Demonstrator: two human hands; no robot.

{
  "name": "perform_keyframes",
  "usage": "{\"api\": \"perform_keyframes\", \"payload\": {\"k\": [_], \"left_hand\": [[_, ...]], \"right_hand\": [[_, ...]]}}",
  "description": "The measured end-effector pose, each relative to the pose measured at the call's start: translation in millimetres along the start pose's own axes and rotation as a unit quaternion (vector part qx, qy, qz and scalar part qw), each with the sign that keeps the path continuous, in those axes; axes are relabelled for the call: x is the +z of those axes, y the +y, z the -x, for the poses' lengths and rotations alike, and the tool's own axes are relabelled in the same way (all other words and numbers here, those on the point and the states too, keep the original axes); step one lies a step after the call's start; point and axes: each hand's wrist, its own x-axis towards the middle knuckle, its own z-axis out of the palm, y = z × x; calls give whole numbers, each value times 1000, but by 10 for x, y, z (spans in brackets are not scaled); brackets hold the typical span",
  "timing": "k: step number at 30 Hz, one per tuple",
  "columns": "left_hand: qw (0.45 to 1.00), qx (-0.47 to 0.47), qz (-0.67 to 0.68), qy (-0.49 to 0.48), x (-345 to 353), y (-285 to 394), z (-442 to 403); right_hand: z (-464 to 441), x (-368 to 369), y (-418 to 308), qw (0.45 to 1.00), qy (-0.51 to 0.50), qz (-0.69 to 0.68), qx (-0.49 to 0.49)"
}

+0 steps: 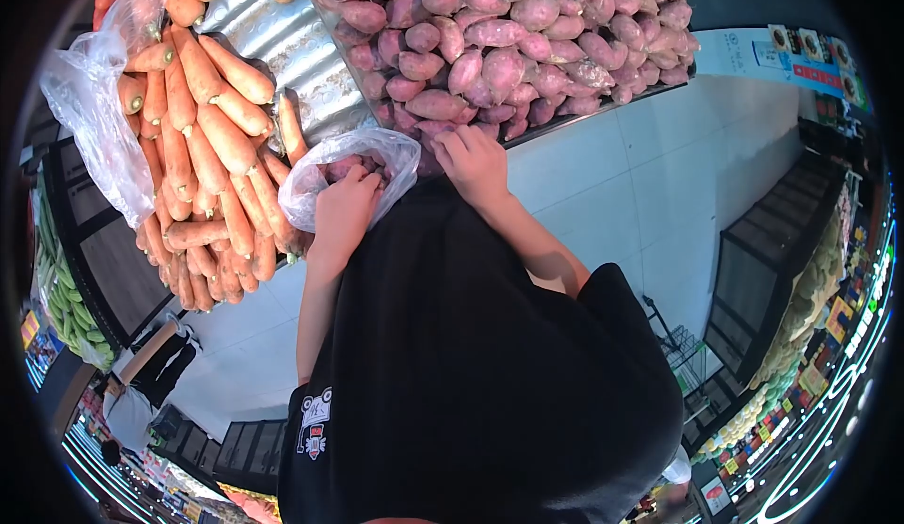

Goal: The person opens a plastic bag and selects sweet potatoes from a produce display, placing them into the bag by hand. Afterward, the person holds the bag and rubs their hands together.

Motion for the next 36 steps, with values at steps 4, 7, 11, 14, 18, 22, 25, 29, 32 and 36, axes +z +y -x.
{"api": "perform_keyframes", "payload": {"k": [4,7,11,14,18,22,25,29,32,36], "left_hand": [[1000,10,0,6,46,-15,-13],[1000,16,-1,-2,39,-11,-15],[1000,14,-2,7,74,-16,-15],[1000,-1,7,-4,56,-14,-16],[999,-37,5,-1,75,-40,-9],[996,-84,21,-18,63,-120,1],[994,-92,58,-6,2,-169,35],[988,-113,104,21,-281,-137,81],[984,-70,113,121,-392,-122,141],[974,-78,138,160,-695,10,187]], "right_hand": [[-11,55,-37,1000,4,-1,14],[2,47,-35,1000,6,-10,20],[-2,-37,-22,997,19,-58,36],[-45,-112,-80,996,23,-77,42],[-103,-128,-122,993,27,-105,52],[-129,-144,-158,989,19,-136,53],[-136,-150,-178,988,18,-147,54],[-198,-176,-210,985,25,-164,40],[-243,-225,-293,979,-4,-199,40],[-355,-321,-447,977,-74,-197,-18]]}}
